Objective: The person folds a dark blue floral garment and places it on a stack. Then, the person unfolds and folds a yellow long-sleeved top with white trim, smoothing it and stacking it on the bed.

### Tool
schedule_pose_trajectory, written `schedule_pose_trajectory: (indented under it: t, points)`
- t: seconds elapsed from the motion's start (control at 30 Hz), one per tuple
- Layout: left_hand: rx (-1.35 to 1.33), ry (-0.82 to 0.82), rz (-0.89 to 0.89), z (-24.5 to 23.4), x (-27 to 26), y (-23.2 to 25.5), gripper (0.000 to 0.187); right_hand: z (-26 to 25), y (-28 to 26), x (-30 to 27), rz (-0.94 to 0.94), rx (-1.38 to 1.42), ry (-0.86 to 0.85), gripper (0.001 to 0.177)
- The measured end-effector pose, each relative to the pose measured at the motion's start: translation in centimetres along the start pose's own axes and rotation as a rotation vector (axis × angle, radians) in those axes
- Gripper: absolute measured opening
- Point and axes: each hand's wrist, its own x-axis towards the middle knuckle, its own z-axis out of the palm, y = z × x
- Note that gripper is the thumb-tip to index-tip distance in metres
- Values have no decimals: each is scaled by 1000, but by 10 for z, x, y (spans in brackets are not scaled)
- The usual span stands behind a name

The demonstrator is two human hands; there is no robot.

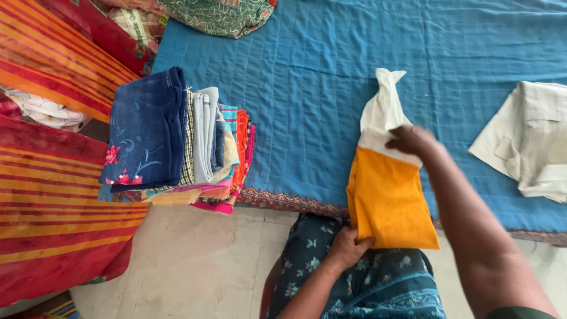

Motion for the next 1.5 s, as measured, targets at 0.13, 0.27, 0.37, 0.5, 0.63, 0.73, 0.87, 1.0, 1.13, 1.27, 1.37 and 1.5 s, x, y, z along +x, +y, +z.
schedule_pose_trajectory:
  t: [0.13,0.27,0.37,0.5,0.63,0.73,0.87,1.0,1.13,1.27,1.37,1.5]
  points:
    - [35,6,-83,2,6,-6,37,63,0,18,124,27,27,44]
    - [131,39,-63,6,12,-17,41,34,-19,-12,89,24,111,41]
    - [154,-12,-127,3,12,-14,49,-23,-23,-76,142,111,127,39]
    - [-248,172,91,-3,8,-11,57,-34,0,-206,-23,272,285,44]
    - [-342,397,-111,-23,41,-15,47,20,5,-295,124,500,-100,30]
    - [-56,462,142,-45,111,-15,37,56,-24,-329,60,580,-280,30]
    - [86,301,234,-55,250,-13,35,61,-59,-332,-35,622,-347,31]
    - [250,284,231,-44,394,-25,40,52,-66,-329,-53,644,-370,31]
    - [325,248,405,-34,469,-13,47,56,-42,-307,-49,668,-384,32]
    - [314,123,170,-21,495,8,52,62,-32,-303,-41,694,-402,32]
    - [278,120,-40,-22,491,32,54,66,-36,-305,-46,715,-424,33]
    - [173,292,481,-33,435,50,34,68,-44,-310,-51,729,-433,34]
